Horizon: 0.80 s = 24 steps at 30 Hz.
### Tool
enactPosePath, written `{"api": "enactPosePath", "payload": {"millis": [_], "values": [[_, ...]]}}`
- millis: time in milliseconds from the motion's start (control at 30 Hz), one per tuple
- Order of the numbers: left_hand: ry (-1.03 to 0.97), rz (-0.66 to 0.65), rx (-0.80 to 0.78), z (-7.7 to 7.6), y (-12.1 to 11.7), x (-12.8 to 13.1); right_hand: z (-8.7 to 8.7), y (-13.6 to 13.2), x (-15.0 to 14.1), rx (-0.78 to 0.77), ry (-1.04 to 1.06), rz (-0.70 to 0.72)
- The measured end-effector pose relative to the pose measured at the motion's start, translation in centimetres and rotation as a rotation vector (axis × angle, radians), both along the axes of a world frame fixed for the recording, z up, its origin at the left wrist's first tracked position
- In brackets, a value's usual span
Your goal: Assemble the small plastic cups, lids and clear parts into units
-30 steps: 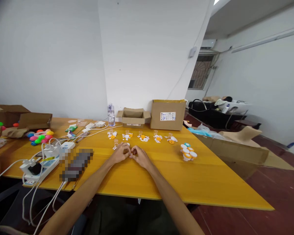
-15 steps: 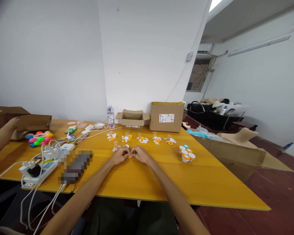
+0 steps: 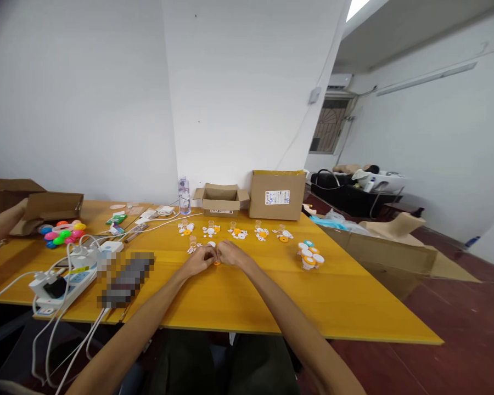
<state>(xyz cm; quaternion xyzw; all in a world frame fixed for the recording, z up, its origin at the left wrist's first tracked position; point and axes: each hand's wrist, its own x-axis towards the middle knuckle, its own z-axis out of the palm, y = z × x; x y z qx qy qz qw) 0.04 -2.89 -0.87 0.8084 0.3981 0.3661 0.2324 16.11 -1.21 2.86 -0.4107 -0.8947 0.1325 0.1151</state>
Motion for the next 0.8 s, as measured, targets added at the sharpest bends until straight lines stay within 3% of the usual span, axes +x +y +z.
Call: {"api": "enactPosePath", "payload": {"millis": [267,800], "values": [[0.011,0.002,0.001,0.3,-0.2,0.1,0.4,-0.3,0.2,-0.041,-0.019,-0.067],[0.011,0.015,-0.038,-0.1,0.2,-0.1,-0.7,1.7,2.8,-0.118,0.374,-0.086]]}}
